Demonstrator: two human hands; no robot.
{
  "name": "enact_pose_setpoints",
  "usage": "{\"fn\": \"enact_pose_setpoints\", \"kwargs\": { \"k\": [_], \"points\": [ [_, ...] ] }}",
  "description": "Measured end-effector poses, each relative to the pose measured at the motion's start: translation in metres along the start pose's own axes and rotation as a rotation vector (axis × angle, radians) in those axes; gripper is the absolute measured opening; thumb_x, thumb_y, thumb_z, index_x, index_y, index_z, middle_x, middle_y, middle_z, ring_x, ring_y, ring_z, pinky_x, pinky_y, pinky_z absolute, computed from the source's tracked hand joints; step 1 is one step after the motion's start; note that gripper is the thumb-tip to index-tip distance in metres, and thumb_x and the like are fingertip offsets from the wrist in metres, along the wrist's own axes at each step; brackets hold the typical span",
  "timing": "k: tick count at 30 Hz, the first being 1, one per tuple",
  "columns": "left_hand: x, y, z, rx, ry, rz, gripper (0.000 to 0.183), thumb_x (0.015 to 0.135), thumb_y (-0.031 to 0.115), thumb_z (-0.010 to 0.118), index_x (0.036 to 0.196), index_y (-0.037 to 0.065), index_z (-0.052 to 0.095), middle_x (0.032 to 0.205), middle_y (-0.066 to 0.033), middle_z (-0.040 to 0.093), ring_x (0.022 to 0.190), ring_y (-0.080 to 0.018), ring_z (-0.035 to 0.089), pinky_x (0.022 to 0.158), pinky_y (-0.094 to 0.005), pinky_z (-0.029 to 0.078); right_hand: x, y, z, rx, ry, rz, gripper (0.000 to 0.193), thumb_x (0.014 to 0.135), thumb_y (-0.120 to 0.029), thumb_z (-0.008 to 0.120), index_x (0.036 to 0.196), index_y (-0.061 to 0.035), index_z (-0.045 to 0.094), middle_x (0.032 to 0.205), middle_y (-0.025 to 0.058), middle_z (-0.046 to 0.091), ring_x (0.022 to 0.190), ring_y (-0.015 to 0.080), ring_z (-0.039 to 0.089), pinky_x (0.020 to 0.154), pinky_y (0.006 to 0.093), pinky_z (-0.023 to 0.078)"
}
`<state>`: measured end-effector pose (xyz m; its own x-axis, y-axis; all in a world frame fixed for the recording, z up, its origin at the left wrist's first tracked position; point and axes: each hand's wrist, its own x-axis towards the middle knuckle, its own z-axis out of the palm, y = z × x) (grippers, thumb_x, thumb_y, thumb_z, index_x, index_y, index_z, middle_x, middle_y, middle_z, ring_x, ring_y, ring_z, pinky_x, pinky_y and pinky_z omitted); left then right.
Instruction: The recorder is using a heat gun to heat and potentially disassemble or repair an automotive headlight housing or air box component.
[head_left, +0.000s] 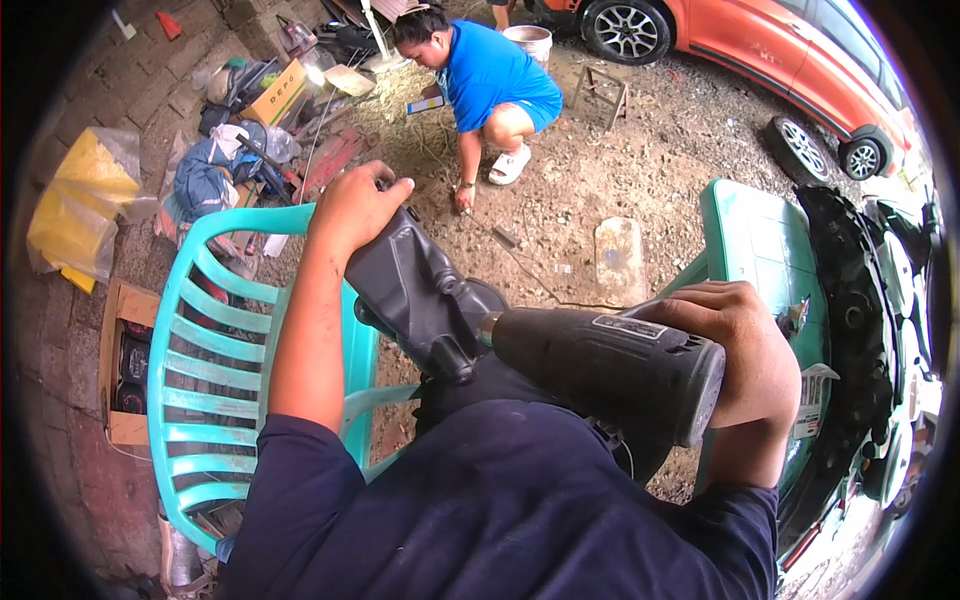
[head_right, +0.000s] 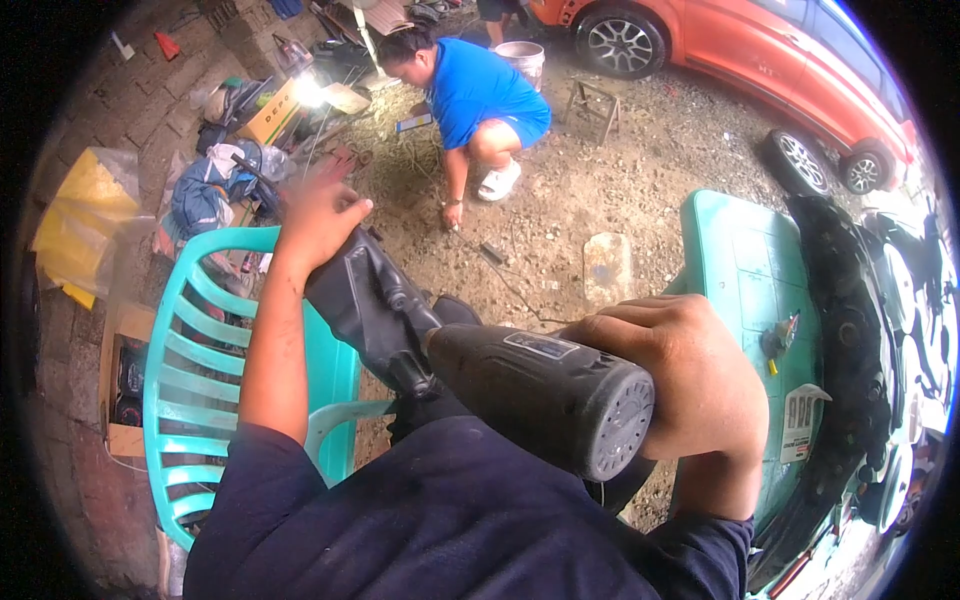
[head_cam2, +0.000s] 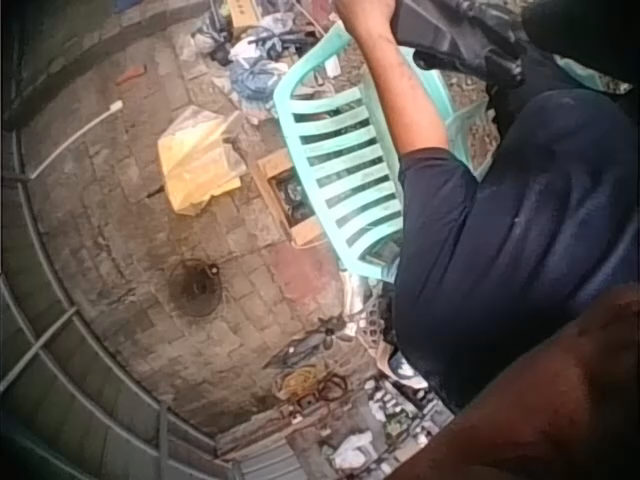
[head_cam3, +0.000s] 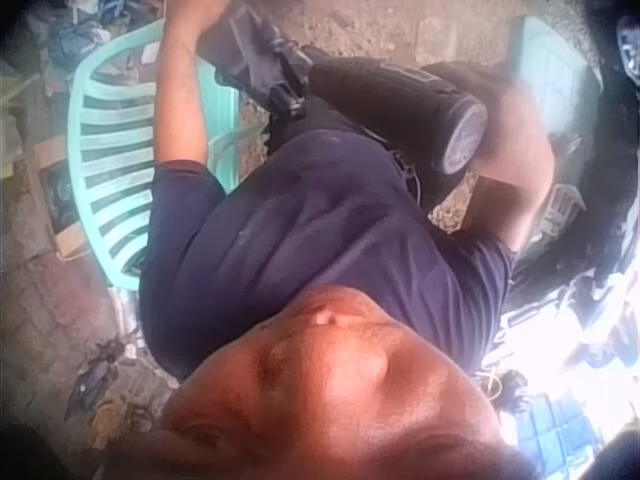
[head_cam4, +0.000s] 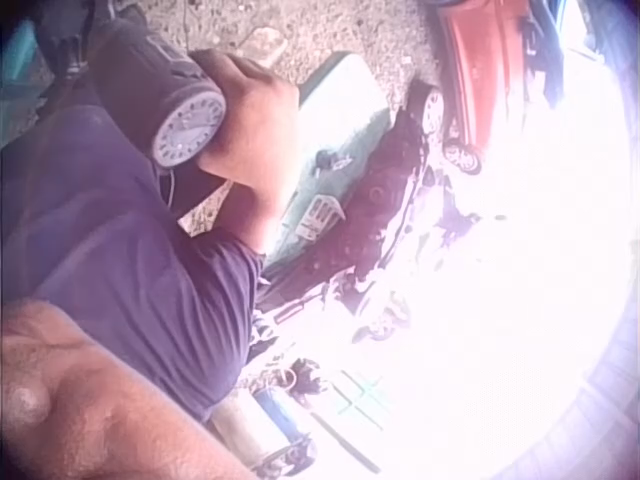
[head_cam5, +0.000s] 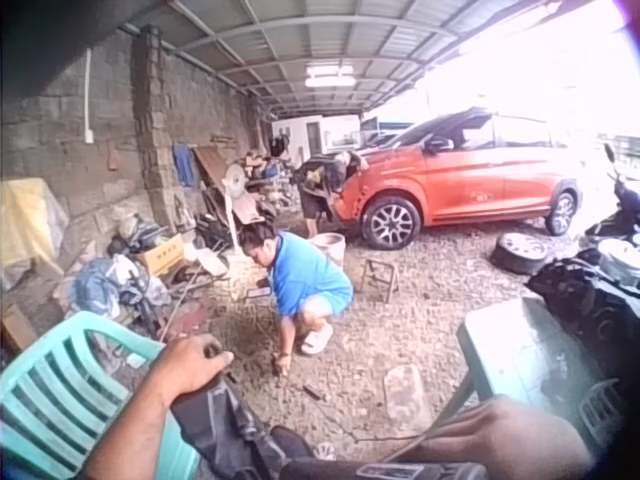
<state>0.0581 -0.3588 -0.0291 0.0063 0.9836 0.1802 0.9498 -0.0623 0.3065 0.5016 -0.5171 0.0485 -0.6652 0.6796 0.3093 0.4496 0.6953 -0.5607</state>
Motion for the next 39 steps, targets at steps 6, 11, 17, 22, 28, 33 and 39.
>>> {"fn": "enact_pose_setpoints", "kwargs": {
  "k": [6, 11, 17, 22, 28, 33, 39],
  "points": [
    [-0.005, 0.02, -0.012, 0.027, -0.017, -0.008, 0.051, 0.095, 0.051, 0.075, 0.117, 0.005, 0.08, 0.117, -0.0269, 0.079, 0.116, -0.045, 0.074, 0.105, -0.0509, 0.056, 0.003, -0.006, 0.0, -0.024, -0.008, 0.015, 0.068, 0.052, -0.024, 0.081, 0.116, -0.003, 0.079, 0.096, 0.0172, 0.079, 0.089, 0.0397, 0.079, 0.078, 0.0445, 0.063],
    [-0.007, 0.031, -0.018, 0.094, -0.032, -0.008, 0.052, 0.095, 0.052, 0.074, 0.118, 0.006, 0.08, 0.117, -0.0258, 0.079, 0.116, -0.0442, 0.074, 0.105, -0.0512, 0.056, 0.005, -0.011, 0.003, -0.06, -0.002, 0.034, 0.069, 0.05, -0.025, 0.08, 0.116, -0.0037, 0.079, 0.099, 0.0174, 0.079, 0.091, 0.0407, 0.078, 0.08, 0.0445, 0.062],
    [-0.006, 0.04, -0.021, 0.149, -0.065, -0.03, 0.054, 0.094, 0.054, 0.073, 0.119, 0.006, 0.081, 0.12, -0.0246, 0.079, 0.118, -0.0435, 0.074, 0.105, -0.0524, 0.056, 0.008, -0.02, 0.007, -0.06, -0.025, 0.088, 0.069, 0.049, -0.025, 0.08, 0.115, -0.0043, 0.079, 0.1, 0.0177, 0.079, 0.092, 0.0421, 0.077, 0.082, 0.0444, 0.062],
    [0.006, 0.026, -0.008, 0.13, -0.079, -0.027, 0.056, 0.094, 0.054, 0.071, 0.117, 0.004, 0.081, 0.122, -0.0248, 0.079, 0.117, -0.0439, 0.074, 0.105, -0.053, 0.057, 0.008, -0.029, 0.014, -0.068, -0.018, 0.035, 0.068, 0.051, -0.023, 0.08, 0.116, -0.005, 0.079, 0.1, 0.017, 0.079, 0.093, 0.0411, 0.078, 0.082, 0.0455, 0.062],
    [0.023, 0.027, 0.003, 0.141, -0.16, -0.037, 0.053, 0.092, 0.046, 0.07, 0.122, 0.003, 0.082, 0.126, -0.0273, 0.077, 0.121, -0.045, 0.074, 0.106, -0.053, 0.058, 0.016, -0.046, 0.034, -0.059, -0.064, 0.043, 0.066, 0.055, -0.023, 0.081, 0.118, -0.0051, 0.078, 0.102, 0.0174, 0.079, 0.096, 0.0405, 0.078, 0.083, 0.046, 0.062],
    [0.043, 0.047, 0.022, 0.238, -0.27, -0.198, 0.049, 0.091, 0.034, 0.07, 0.13, 0.006, 0.081, 0.138, -0.0236, 0.075, 0.13, -0.0381, 0.073, 0.109, -0.0495, 0.057, 0.016, -0.042, 0.033, -0.129, -0.06, 0.044, 0.066, 0.055, -0.022, 0.081, 0.119, -0.0051, 0.077, 0.1, 0.0178, 0.078, 0.095, 0.0405, 0.077, 0.082, 0.0462, 0.062],
    [0.063, 0.03, 0.037, 0.393, -0.412, -0.115, 0.054, 0.102, 0.05, 0.063, 0.139, 0.014, 0.079, 0.152, -0.0163, 0.069, 0.14, -0.0356, 0.067, 0.115, -0.0476, 0.053, 0.015, -0.045, 0.035, -0.223, -0.036, 0.094, 0.066, 0.053, -0.019, 0.08, 0.119, -0.0062, 0.077, 0.098, 0.018, 0.077, 0.094, 0.0416, 0.075, 0.083, 0.0481, 0.061]
  ]
}}
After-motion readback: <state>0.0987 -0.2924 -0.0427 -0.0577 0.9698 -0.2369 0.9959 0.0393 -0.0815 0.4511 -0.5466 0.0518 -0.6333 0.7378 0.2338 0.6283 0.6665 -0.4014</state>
